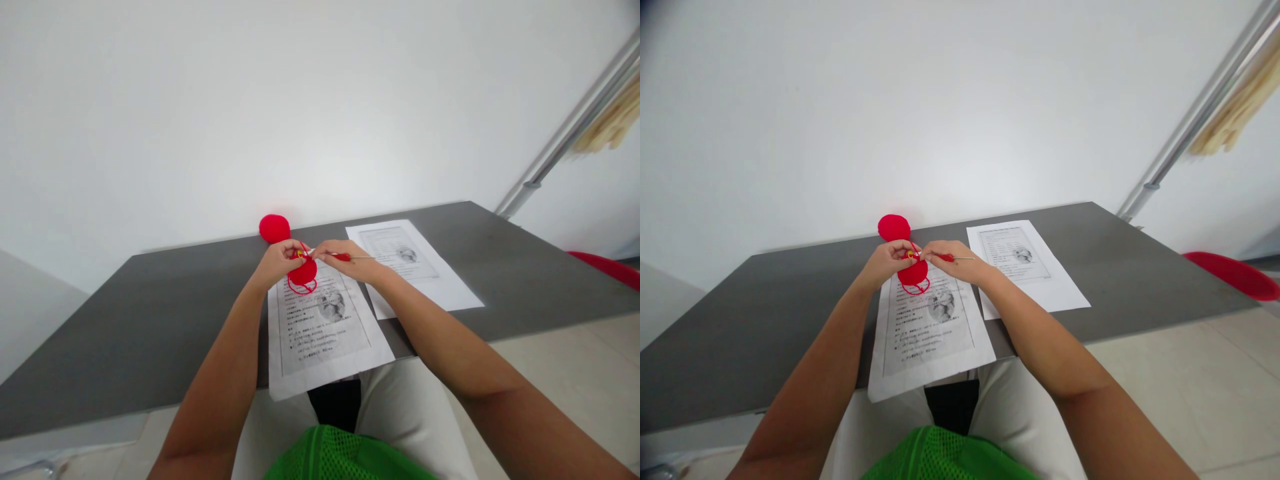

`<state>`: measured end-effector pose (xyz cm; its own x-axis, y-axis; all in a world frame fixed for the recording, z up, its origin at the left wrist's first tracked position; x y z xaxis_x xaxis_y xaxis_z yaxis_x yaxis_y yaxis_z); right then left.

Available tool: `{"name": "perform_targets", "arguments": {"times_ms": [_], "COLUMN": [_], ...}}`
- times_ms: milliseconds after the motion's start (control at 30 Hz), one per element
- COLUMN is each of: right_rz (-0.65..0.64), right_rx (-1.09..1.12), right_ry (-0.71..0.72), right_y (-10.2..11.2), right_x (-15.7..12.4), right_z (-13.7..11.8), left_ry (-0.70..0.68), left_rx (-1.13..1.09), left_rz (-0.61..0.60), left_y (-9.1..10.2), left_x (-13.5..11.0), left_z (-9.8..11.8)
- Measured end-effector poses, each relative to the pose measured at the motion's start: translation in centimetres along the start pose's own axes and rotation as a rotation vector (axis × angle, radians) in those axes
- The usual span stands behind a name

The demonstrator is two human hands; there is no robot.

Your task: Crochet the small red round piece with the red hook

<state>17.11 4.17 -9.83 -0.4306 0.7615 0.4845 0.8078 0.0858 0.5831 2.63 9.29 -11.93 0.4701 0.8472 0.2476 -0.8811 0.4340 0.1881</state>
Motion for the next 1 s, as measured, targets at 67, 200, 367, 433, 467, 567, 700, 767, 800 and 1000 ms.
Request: {"name": "perform_targets", "arguments": {"times_ms": [67, 200, 367, 433, 467, 567, 700, 767, 800, 1000], "right_rz": [0.012, 0.097, 0.185, 0.201, 0.206, 0.194, 0.172, 0.176, 0.177, 0.208], "right_rx": [-0.033, -0.089, -0.187, -0.205, -0.213, -0.245, -0.274, -0.273, -0.272, -0.292], "right_ry": [0.058, 0.170, 0.219, 0.237, 0.248, 0.263, 0.268, 0.271, 0.271, 0.324], "right_y": [-0.1, -0.2, -0.3, -0.3, -0.3, -0.3, -0.6, -0.6, -0.7, -0.9], "right_x": [0.0, -0.1, -0.3, -0.5, -0.5, -0.6, -0.5, -0.5, -0.5, -0.6], "right_z": [-0.3, -0.8, -0.7, -0.7, -0.8, -0.8, -0.8, -0.8, -0.8, -0.8], "left_ry": [-0.015, -0.037, -0.033, -0.035, -0.039, -0.047, -0.021, -0.008, -0.002, 0.077], "left_rx": [-0.015, -0.061, -0.095, -0.098, -0.103, -0.145, -0.212, -0.240, -0.254, -0.366], "left_rz": [0.001, 0.056, 0.069, 0.057, 0.056, 0.081, 0.150, 0.159, 0.158, 0.113], "left_y": [-0.3, -0.1, 0.2, 0.2, 0.2, 0.2, 0.2, 0.1, 0.1, -0.2], "left_x": [0.0, 0.0, 0.0, 0.0, 0.0, 0.0, 0.1, 0.1, 0.1, -0.2], "left_z": [0.3, 0.7, 0.9, 0.9, 0.9, 0.6, 0.0, -0.1, -0.1, -0.1]}}
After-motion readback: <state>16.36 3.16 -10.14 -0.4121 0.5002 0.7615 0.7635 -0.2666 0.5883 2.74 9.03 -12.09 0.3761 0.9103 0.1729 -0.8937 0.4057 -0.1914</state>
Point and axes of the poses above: each hand's wrist, its own x-axis towards the middle knuckle, its own y-axis out of the back of the hand, z = x × y, the point moved 6 cm from there along x, towards the middle knuckle, and after that the axes turned 6 degrees about -y, right-handed, at the moved point
